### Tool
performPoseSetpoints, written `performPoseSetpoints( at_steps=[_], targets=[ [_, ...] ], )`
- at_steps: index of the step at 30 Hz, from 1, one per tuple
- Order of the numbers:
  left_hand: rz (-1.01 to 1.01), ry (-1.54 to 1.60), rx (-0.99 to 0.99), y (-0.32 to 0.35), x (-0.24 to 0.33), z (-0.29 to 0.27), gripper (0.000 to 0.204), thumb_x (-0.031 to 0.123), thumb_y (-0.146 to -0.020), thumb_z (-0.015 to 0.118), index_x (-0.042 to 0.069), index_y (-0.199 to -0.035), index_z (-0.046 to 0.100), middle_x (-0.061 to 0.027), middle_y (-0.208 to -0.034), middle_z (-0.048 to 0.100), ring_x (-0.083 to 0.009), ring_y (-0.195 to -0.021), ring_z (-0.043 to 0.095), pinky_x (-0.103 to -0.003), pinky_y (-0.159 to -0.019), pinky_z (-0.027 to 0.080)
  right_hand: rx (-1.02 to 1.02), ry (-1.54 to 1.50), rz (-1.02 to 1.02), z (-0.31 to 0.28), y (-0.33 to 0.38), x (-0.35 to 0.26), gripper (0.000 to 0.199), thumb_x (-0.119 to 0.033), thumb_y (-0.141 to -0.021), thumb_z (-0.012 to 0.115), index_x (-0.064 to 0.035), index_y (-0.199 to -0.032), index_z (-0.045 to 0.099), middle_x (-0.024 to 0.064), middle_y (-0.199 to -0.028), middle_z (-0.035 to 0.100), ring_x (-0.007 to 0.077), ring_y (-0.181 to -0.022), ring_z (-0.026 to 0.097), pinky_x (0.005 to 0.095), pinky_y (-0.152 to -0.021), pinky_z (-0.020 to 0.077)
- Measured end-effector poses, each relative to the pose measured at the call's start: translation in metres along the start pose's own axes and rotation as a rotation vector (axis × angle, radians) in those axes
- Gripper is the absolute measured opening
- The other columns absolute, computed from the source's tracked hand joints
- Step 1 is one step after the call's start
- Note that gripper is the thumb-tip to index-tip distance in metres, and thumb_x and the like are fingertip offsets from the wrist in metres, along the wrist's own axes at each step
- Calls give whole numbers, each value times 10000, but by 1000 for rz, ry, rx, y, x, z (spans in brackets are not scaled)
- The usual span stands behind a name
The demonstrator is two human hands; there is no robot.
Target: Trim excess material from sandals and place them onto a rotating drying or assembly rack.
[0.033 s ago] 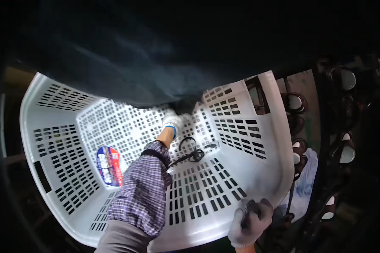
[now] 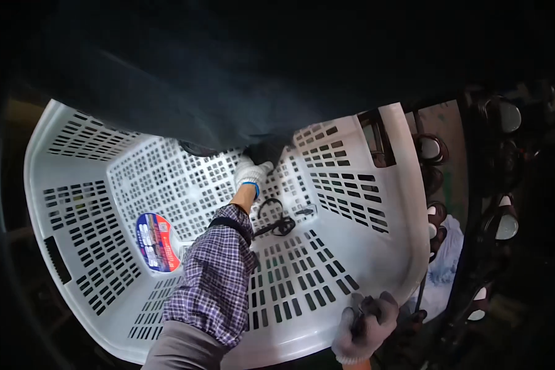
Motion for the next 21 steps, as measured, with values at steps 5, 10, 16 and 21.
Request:
performPoseSetpoints(
  at_steps=[5, 10, 16, 21],
  targets=[
    [-80, 464, -811, 113, 51, -31, 407, 105, -853, 673, -60, -1215, 588, -143, -1120, 674, -207, -988, 642, -332, -910, 507, 14, 132, -66, -5, -11, 2, 112, -68, -690, 710, -73, -778, 642, 98, -732, 528, 347, -678, 523, 476, -729, 454],
    [-544, 1006, -1036, 230, -43, -145, 340, -8, -856, 612, -46, -1193, 599, -100, -1068, 677, -124, -950, 635, -282, -833, 537, -27, 176, -104, -4, -12, -4, 183, -115, -686, 729, -38, -834, 654, 177, -861, 555, 409, -851, 558, 500, -753, 458],
    [-124, 573, -897, 401, 44, -259, 559, -72, -706, 757, 19, -1237, 606, -56, -1158, 673, -135, -1038, 603, -295, -948, 477, -175, 14, -61, -26, 4, 8, 332, -337, -809, 701, -19, -893, 657, 165, -901, 559, 394, -872, 555, 479, -798, 460],
    [-11, 792, -771, 487, 53, -271, 505, -82, -719, 699, 11, -1209, 618, -51, -1088, 684, -126, -998, 611, -280, -884, 501, -589, -1055, 504, -93, 87, -73, 675, -392, -897, 684, 72, -1346, 490, 71, -1151, 617, 145, -976, 568, 312, -905, 464]
  ],
)
Point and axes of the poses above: each hand's wrist, its own y-axis away from the middle knuckle, its own z-axis out of the palm, x = y × z, the point moved 4 cm from there along -y, towards the middle knuckle
